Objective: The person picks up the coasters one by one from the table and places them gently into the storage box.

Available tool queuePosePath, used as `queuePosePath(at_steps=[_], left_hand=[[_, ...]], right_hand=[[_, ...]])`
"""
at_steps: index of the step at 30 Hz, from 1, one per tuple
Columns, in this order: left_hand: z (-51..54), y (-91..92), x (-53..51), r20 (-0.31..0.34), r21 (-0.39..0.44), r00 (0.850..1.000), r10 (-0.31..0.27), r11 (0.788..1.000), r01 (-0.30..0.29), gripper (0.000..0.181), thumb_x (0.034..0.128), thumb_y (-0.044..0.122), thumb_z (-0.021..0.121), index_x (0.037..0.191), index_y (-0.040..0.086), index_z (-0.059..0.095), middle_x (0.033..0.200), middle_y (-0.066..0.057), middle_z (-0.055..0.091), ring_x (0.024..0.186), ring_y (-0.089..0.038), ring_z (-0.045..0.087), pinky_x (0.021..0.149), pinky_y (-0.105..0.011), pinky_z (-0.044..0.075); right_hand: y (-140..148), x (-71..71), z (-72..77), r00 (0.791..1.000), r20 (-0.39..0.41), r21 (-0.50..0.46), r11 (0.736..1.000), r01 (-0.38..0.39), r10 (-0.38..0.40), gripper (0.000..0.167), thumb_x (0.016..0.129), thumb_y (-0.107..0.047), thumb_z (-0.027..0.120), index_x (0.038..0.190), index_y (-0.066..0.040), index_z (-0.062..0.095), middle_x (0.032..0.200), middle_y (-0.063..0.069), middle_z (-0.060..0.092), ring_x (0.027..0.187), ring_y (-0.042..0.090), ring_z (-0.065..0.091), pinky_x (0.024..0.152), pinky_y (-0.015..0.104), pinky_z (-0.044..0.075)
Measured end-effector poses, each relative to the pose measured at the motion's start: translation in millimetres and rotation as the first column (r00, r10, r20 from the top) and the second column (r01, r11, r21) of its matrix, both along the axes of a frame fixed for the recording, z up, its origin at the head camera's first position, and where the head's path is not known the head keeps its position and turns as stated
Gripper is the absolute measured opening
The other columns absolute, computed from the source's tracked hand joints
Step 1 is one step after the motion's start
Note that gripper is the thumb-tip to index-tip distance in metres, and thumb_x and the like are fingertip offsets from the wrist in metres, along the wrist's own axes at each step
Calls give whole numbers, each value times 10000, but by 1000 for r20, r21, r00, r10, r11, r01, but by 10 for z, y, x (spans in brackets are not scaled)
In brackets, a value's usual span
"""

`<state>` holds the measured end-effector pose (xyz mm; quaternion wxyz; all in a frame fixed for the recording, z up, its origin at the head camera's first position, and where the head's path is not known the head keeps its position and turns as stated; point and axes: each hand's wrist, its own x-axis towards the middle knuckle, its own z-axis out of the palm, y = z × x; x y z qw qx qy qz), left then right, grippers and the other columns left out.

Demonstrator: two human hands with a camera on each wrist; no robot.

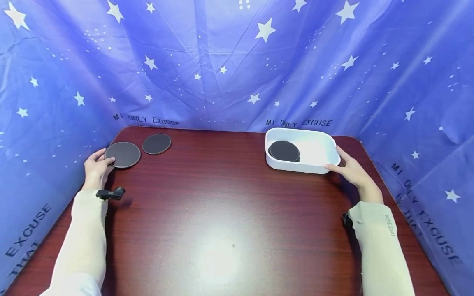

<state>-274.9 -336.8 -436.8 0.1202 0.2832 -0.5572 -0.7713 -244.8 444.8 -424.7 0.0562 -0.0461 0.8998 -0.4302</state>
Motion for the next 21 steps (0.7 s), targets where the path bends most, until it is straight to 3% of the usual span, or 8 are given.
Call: queuePosePath(at_steps=[4, 8, 16, 21], left_hand=[[32, 20, -1, -37, 84, 999, 8, 996, -5, 616, 890, -213, 516, 1427, 82, 455, 996, 63, 613, 737, 1, 636, 566, -147, 567], [61, 110, -48, -77, 125, 997, -24, 992, 34, 589, 910, -198, 502, 1419, 94, 446, 1098, 38, 607, 801, -17, 629, 594, -159, 572], [111, 412, -192, -102, 136, 992, -74, 987, 88, 572, 918, -192, 483, 1405, 108, 451, 1077, 44, 598, 807, -28, 629, 611, -156, 569], [88, 658, -275, -113, 103, 987, -113, 987, 124, 529, 920, -181, 491, 1359, 112, 468, 1063, 46, 593, 838, -38, 613, 632, -150, 565]], right_hand=[[-16, 9, 17, 1000, -5, -7, 1000, -5, 5, 929, 976, -211, 647, 1582, -38, -36, 1640, 264, 18, 1433, 173, 330, 844, -60, 337], [-1, 30, 38, 1000, -15, -2, 1000, 3, -3, 925, 974, -207, 649, 1582, -31, -25, 1642, 260, 19, 1428, 176, 336, 839, -61, 331], [2, 6, 43, 1000, -3, -17, 1000, 7, -7, 920, 980, -191, 639, 1584, -50, -41, 1648, 252, 5, 1487, 389, 190, 881, -72, 298], [-8, -19, 31, 1000, 12, -2, 1000, 19, -19, 934, 974, -202, 647, 1584, -68, -48, 1652, 231, -14, 1491, 432, 143, 885, -86, 259]])
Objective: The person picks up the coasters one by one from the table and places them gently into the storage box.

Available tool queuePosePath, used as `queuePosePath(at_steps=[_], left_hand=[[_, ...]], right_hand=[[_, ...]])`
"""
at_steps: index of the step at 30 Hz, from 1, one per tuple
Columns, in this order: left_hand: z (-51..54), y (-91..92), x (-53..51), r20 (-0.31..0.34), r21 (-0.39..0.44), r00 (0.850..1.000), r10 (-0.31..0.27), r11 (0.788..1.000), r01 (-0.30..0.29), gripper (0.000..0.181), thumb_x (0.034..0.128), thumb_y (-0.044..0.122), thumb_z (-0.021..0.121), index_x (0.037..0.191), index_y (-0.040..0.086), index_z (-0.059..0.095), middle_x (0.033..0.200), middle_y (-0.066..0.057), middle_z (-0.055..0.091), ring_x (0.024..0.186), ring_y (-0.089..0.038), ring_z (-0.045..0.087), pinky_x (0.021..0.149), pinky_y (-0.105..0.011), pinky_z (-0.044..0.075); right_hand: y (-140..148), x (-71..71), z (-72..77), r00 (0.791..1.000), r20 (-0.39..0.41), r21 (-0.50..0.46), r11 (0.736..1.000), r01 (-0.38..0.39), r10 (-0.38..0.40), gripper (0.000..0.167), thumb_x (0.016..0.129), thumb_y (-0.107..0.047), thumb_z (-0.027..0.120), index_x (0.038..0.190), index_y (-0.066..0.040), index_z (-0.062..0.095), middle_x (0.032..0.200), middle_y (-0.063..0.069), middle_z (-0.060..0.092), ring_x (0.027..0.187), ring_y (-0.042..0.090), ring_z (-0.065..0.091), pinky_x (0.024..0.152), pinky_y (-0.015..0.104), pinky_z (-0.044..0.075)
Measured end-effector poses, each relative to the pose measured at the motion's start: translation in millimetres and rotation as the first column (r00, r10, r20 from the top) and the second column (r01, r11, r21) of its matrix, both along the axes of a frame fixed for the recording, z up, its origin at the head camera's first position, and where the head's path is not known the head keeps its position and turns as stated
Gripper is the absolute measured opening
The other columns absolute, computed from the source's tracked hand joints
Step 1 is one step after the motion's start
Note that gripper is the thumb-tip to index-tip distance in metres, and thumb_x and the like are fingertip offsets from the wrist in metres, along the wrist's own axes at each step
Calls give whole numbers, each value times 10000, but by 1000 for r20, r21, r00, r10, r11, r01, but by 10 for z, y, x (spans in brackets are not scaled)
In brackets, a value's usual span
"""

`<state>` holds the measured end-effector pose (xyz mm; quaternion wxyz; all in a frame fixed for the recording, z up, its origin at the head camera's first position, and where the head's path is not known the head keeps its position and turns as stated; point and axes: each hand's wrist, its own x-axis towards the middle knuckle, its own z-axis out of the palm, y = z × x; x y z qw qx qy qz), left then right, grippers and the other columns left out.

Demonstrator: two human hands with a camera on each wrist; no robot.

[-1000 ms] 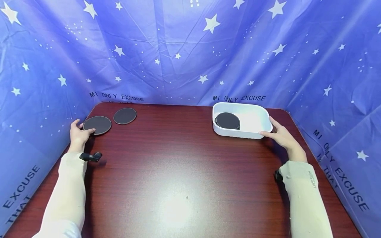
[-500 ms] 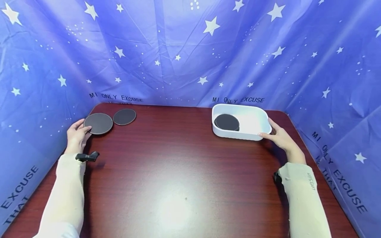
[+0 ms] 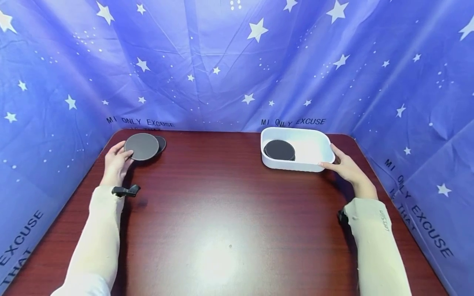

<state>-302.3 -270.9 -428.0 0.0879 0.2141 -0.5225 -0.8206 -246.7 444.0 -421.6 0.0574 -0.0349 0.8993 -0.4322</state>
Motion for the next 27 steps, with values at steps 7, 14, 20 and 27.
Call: queuePosePath(at_steps=[7, 14, 20, 27], left_hand=[[-45, 353, -140, -44, -41, 998, -54, 998, 52, 474, 920, -172, 500, 1298, 113, 483, 1031, 58, 588, 831, -38, 596, 641, -135, 547], [-126, 627, -172, -40, -27, 994, -101, 995, 100, 447, 936, -156, 489, 1299, 104, 472, 1047, 52, 571, 844, -39, 594, 671, -137, 552], [-141, 904, -214, -52, -44, 987, -154, 987, 152, 582, 942, -149, 479, 1480, 33, 354, 1169, 6, 544, 929, -60, 577, 722, -138, 555], [-79, 1256, -315, -60, -43, 977, -203, 979, 200, 586, 943, -135, 497, 1488, 40, 372, 1196, -10, 549, 952, -75, 576, 719, -139, 564]], right_hand=[[21, 8, 13, 1000, -25, -9, 1000, 4, -4, 914, 979, -197, 640, 1589, -72, -29, 1655, 222, -4, 1497, 353, 171, 894, -77, 279], [-15, 12, -11, 1000, 1, -31, 999, -10, 10, 925, 979, -184, 638, 1585, -57, -50, 1641, 271, 29, 1471, 446, 183, 885, -65, 299], [5, 36, -20, 1000, -8, -23, 1000, -9, 9, 929, 976, -195, 645, 1586, -54, -41, 1648, 252, 32, 1487, 401, 179, 875, -69, 302], [1, 28, -19, 999, -34, -30, 999, -19, 18, 917, 976, -176, 641, 1584, -37, -31, 1632, 293, 68, 1463, 375, 243, 863, -63, 320]])
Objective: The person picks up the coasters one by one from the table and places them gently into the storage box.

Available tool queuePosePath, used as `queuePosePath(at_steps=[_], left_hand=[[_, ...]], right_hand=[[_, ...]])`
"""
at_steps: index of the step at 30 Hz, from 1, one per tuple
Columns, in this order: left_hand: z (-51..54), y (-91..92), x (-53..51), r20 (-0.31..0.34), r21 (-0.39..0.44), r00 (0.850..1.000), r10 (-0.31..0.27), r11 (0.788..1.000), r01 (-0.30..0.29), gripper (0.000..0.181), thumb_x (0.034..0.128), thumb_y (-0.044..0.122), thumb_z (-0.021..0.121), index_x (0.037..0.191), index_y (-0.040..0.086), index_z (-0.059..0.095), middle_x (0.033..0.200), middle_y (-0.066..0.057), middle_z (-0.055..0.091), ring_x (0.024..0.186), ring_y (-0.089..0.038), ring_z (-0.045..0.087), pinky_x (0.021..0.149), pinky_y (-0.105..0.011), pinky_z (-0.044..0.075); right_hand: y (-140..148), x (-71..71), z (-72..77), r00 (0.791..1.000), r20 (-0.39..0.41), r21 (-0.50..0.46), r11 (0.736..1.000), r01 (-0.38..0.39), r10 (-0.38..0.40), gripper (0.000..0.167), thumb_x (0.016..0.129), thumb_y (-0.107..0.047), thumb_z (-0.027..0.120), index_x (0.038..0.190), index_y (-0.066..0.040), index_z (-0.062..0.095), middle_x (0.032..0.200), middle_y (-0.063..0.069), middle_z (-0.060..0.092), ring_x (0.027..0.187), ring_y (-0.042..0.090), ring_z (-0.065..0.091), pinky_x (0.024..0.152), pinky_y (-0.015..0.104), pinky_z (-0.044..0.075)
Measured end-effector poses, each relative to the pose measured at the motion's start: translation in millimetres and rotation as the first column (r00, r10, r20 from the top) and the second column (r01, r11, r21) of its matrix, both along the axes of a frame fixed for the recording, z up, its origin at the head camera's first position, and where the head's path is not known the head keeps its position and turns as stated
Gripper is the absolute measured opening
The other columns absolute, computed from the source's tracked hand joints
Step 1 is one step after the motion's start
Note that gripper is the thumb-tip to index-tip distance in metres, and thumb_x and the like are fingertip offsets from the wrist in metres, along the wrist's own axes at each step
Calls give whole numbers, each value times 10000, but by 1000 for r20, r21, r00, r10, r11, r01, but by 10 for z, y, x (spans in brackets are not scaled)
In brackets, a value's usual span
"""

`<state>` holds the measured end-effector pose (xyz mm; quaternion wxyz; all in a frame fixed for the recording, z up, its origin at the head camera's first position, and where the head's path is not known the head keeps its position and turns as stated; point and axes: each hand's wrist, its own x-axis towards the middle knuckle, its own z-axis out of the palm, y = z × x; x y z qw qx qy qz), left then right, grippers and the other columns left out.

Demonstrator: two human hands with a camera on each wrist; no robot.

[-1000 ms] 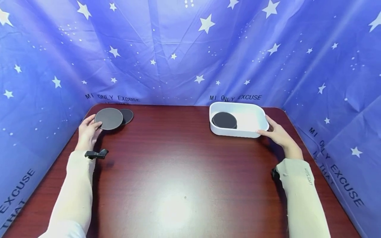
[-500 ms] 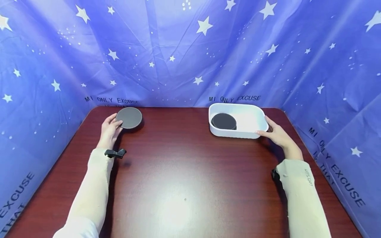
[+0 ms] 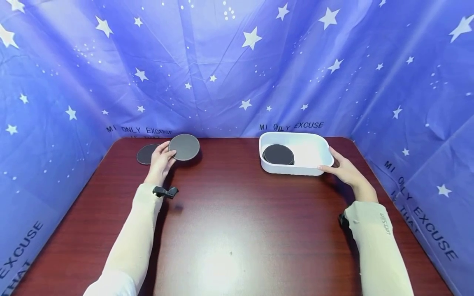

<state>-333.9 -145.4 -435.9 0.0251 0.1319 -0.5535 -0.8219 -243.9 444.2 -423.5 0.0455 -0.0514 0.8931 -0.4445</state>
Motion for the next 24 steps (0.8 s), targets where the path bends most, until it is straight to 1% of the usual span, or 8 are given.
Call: queuePosePath(at_steps=[3, 6, 10, 15, 18, 21, 24], left_hand=[[11, 150, -23, -5, 3, 1000, -26, 1000, 26, 580, 936, -139, 503, 1477, 43, 394, 1157, 0, 553, 919, -68, 579, 700, -145, 567], [41, 312, -57, -22, -4, 998, -57, 998, 57, 580, 936, -138, 505, 1478, 37, 397, 1220, -45, 557, 929, -77, 580, 698, -148, 564], [104, 524, -107, -30, -25, 995, -92, 995, 92, 573, 936, -135, 512, 1472, 42, 414, 1309, -100, 539, 979, -102, 577, 704, -156, 563], [162, 767, -155, -41, -41, 990, -133, 990, 132, 566, 922, -147, 521, 1452, 35, 439, 1297, -109, 554, 1008, -131, 579, 709, -184, 563], [188, 911, -169, -51, -42, 987, -152, 988, 150, 560, 915, -155, 523, 1441, 26, 451, 1305, -130, 558, 1003, -141, 578, 707, -193, 557], [210, 1056, -175, -58, -39, 984, -171, 985, 169, 556, 907, -163, 524, 1430, 18, 462, 1319, -152, 562, 991, -146, 576, 706, -205, 552], [227, 1199, -171, -52, -43, 979, -196, 980, 194, 559, 902, -163, 529, 1427, 18, 467, 1334, -160, 565, 992, -155, 582, 754, -239, 566]], right_hand=[[-6, 8, -9, 1000, 2, 13, 1000, 2, -2, 922, 974, -179, 645, 1584, -34, -31, 1618, 317, 110, 1430, 335, 303, 856, -60, 320], [9, 7, -8, 1000, -3, 10, 1000, 2, -2, 916, 975, -173, 642, 1583, -26, -27, 1630, 299, 81, 1454, 346, 273, 855, -63, 321], [27, -7, -13, 1000, -9, 2, 1000, -7, 7, 905, 978, -156, 635, 1584, -25, -24, 1639, 281, 41, 1470, 428, 201, 854, -66, 323], [28, -21, -43, 1000, -4, 10, 1000, -1, 1, 906, 976, -145, 635, 1584, -31, -26, 1638, 280, 34, 1474, 449, 177, 872, -69, 307], [21, -21, -41, 1000, -7, 11, 1000, 2, -2, 904, 975, -145, 636, 1583, -25, -22, 1637, 283, 37, 1474, 425, 191, 878, -71, 300], [12, -18, -32, 1000, -7, 11, 1000, 4, -4, 899, 977, -142, 633, 1582, -21, -21, 1629, 298, 67, 1458, 384, 245, 873, -66, 310], [7, -22, -21, 1000, -3, 16, 1000, 6, -6, 903, 977, -143, 633, 1582, -24, -26, 1624, 308, 80, 1448, 370, 263, 870, -65, 309]])
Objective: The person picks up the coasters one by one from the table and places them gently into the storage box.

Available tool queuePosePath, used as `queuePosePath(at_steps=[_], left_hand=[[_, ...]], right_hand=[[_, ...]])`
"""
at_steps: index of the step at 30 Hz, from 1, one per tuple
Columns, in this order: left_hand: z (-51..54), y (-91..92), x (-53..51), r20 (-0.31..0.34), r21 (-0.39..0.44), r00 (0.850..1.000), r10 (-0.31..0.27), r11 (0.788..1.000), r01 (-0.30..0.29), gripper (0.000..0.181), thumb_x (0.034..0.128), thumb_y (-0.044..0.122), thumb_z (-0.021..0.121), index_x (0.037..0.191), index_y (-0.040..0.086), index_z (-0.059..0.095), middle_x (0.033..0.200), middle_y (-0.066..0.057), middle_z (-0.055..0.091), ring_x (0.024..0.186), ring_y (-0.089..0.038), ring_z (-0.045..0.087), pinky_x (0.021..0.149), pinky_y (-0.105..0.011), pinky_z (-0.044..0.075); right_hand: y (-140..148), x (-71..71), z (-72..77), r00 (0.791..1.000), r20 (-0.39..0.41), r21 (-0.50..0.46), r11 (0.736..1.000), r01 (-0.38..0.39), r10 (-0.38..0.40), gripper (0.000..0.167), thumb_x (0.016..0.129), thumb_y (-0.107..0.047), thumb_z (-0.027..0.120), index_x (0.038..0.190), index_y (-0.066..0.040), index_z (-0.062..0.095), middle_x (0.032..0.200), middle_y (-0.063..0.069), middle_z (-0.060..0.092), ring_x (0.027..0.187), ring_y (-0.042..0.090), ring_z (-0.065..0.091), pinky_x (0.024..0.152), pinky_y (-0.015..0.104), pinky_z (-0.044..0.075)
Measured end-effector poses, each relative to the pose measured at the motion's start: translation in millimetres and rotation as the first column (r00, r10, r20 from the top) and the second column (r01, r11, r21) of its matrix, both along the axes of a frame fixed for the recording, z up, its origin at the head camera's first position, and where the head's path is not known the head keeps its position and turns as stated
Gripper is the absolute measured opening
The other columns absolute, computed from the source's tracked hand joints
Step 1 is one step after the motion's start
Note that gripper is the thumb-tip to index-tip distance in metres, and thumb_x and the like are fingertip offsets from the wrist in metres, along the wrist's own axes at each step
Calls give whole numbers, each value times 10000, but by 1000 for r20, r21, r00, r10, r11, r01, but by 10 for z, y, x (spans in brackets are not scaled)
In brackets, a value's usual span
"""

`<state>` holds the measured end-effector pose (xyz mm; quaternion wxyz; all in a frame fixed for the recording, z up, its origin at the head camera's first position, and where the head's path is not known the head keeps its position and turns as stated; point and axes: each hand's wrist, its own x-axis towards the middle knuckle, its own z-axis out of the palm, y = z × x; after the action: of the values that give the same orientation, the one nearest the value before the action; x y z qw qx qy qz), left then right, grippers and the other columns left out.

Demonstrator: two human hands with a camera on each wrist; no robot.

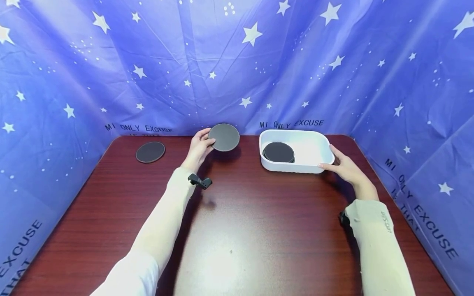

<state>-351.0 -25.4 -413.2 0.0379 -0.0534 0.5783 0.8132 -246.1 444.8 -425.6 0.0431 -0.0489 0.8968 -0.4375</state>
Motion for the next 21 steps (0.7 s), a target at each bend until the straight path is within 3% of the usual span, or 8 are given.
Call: queuePosePath(at_steps=[8, 13, 21], left_hand=[[44, 370, 57, -6, 24, 997, -76, 997, 76, 557, 902, -171, 530, 1426, 6, 465, 1355, -184, 556, 1031, -196, 578, 1034, -451, 527], [42, 534, 102, 2, 17, 993, -116, 993, 116, 553, 908, -155, 542, 1427, 26, 474, 1387, -184, 548, 1055, -205, 582, 1055, -471, 512], [12, 688, 174, 15, -16, 991, -132, 991, 132, 520, 930, -132, 541, 1417, 41, 485, 1416, -186, 541, 1134, -279, 613, 1046, -469, 521]], right_hand=[[5, 15, 17, 1000, 13, -1, 1000, 5, -5, 924, 972, -165, 644, 1586, -48, -37, 1641, 266, 22, 1472, 436, 168, 884, -71, 283], [12, 39, 24, 1000, 14, -5, 1000, 7, -7, 924, 975, -180, 644, 1582, -26, -36, 1644, 261, 21, 1468, 424, 182, 861, -66, 301], [-8, 14, 3, 1000, 15, -9, 1000, 2, -1, 929, 973, -181, 648, 1582, -28, -37, 1641, 269, 33, 1457, 440, 212, 851, -61, 319]])
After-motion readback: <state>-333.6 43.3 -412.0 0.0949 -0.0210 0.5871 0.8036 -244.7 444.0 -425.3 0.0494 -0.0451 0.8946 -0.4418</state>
